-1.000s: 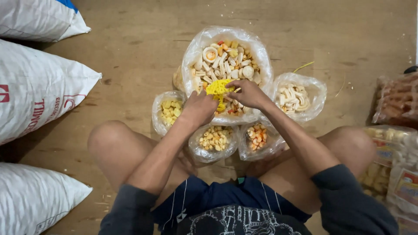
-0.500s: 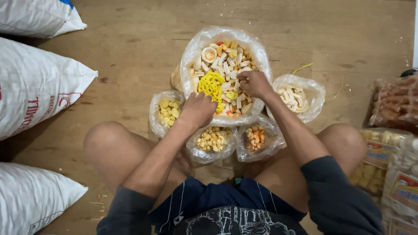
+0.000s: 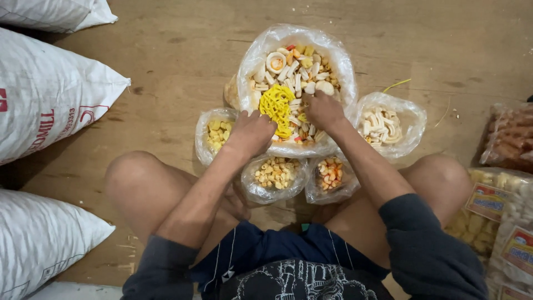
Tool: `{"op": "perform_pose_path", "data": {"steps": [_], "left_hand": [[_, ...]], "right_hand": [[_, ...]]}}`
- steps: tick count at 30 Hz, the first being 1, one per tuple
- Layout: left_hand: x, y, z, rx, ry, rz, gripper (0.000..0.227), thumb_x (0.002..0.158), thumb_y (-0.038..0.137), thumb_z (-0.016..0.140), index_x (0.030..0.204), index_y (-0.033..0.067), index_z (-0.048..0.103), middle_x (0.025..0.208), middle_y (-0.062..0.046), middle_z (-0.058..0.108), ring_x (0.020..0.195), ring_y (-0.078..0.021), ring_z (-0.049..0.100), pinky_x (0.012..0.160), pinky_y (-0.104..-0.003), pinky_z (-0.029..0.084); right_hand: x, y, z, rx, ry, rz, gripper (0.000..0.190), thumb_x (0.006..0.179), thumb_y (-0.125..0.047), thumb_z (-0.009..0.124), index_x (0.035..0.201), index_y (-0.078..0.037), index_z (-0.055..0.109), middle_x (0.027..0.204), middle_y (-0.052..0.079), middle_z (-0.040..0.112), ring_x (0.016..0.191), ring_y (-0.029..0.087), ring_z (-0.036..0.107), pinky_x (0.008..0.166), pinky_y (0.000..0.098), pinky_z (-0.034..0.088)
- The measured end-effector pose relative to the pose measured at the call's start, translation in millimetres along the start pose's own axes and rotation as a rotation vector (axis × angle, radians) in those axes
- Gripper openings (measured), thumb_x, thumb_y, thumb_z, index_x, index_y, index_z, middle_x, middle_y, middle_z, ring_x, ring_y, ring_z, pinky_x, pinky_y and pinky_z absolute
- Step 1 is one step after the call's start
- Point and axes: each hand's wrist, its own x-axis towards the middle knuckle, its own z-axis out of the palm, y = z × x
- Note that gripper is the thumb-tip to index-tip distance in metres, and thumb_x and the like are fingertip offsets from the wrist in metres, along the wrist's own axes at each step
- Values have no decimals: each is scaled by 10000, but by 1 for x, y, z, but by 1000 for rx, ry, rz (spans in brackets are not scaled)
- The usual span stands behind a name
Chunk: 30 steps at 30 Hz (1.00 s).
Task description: The person sits on the floor and sorts a mixed pile of snacks by hand into separate plastic bags. They pick out specific snack types, such as yellow rings and white rings, and place them into designated bags.
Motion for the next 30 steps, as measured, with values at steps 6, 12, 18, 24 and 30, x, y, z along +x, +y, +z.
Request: {"op": "perform_pose_path", "data": {"steps": [6,12,18,24,30], "left_hand": [[0,-6,3,-10,-30,-11,376,884,299,742,1206,104,733,1103,-168,725,1066,-366,674,876,-527,505],[5,-9,4,-22,-2,-8,349,888,285,729,1185,102,747,1099,-161,721,1068,-362,667,894,-523,492],[16,-6,-10,45,218,-34,217,872,161,714,1060,79,786,1006,-148,716,1036,-357,636,945,-576,413],[29,10,9,102,85,-109,187,860,87,648,923,154,811,913,-100,776,1063,-332,635,946,-515,356],[51,18,36,150,-2,-175,181,858,132,653,933,165,815,940,-97,793,1047,-329,648,906,-487,318]], "right_hand": [[16,21,26,15,-88,56,343,898,-263,622,1209,-169,736,1155,216,653,1004,477,708,767,612,600],[8,13,19,66,-164,73,315,862,-311,623,1104,-190,784,1182,204,664,1047,473,702,856,605,579],[5,19,30,54,-129,7,314,836,-302,732,1130,-203,780,1165,173,692,1084,425,706,870,576,596],[-22,0,-10,11,-44,-117,293,814,-181,779,1094,-99,754,1108,171,683,1069,413,691,823,543,611],[-60,-28,-53,84,-76,-150,336,842,-159,780,1150,-78,674,1100,178,675,1078,417,681,820,563,601]]}}
